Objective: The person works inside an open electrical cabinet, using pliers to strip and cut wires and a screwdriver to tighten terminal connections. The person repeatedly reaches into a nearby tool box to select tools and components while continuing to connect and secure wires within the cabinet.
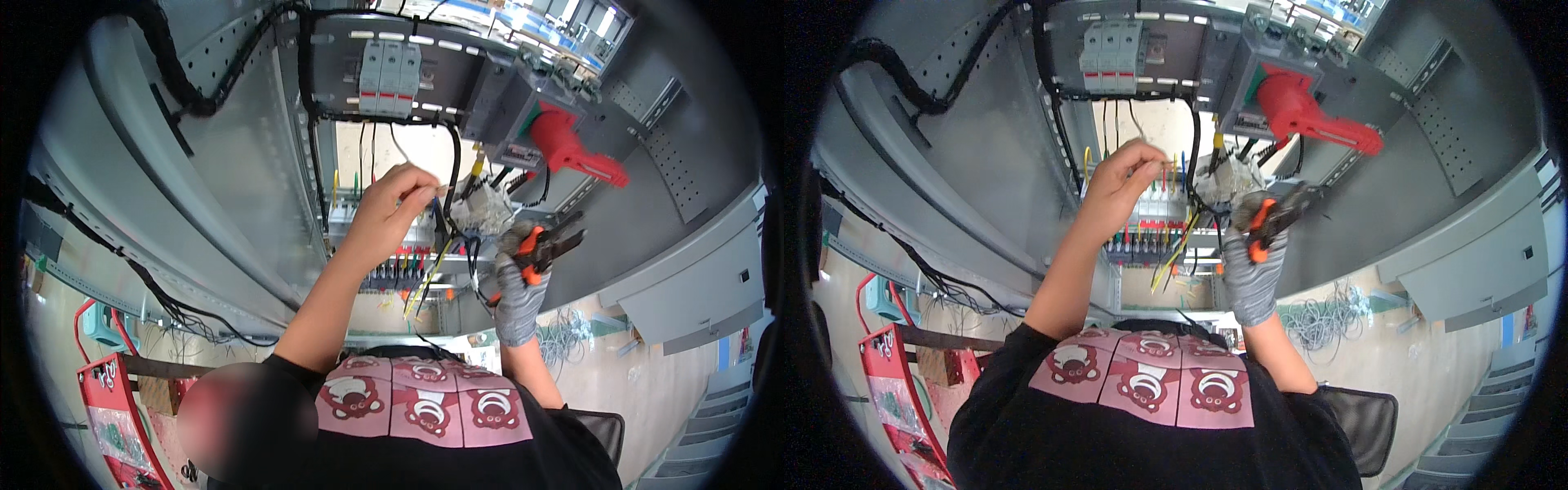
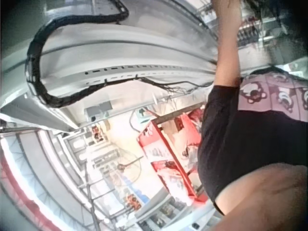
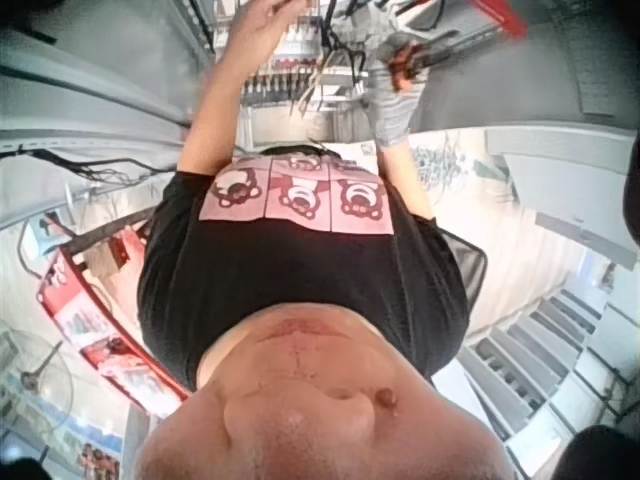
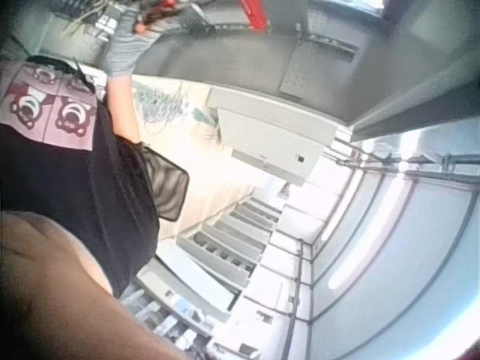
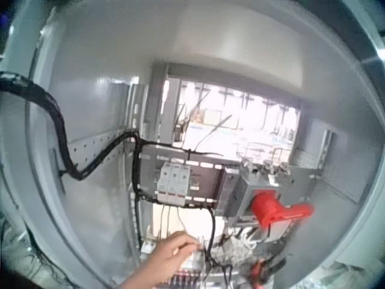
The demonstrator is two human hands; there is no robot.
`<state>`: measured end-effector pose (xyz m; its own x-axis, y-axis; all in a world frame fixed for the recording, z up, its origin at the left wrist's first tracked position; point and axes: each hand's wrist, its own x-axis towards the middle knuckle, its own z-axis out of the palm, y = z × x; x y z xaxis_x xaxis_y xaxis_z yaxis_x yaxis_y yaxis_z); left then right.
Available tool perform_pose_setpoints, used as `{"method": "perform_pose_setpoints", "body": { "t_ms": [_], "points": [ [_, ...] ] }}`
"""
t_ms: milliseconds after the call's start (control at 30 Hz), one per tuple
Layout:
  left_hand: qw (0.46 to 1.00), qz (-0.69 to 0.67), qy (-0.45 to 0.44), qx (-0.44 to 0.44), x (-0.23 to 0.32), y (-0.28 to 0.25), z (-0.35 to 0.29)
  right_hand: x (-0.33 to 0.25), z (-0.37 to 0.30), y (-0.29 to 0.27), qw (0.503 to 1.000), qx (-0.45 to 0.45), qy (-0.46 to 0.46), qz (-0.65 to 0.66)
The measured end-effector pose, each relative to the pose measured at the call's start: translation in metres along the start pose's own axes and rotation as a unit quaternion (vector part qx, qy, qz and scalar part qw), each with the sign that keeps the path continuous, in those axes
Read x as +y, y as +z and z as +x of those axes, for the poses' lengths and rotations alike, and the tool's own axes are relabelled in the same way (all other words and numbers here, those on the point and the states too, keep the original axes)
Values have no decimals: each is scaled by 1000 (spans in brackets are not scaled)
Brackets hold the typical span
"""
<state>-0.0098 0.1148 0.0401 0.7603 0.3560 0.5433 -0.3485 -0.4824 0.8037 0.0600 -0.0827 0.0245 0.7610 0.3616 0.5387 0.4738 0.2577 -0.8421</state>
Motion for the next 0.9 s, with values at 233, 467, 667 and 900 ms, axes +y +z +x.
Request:
{"method": "perform_pose_setpoints", "body": {
  "t_ms": [233,467,667,900],
  "points": [
    [962,-51,-33,267,-31,-16,-22,14,-24,-14,997,-69,36,-5],
    [924,335,-13,184,-66,-4,-21,23,-18,-28,994,-96,34,-45],
    [976,150,-91,131,-37,-17,-37,20,-18,-23,992,-120,2,-39],
    [977,85,8,195,15,-20,-28,19,22,-12,964,-167,2,-206]
  ]
}}
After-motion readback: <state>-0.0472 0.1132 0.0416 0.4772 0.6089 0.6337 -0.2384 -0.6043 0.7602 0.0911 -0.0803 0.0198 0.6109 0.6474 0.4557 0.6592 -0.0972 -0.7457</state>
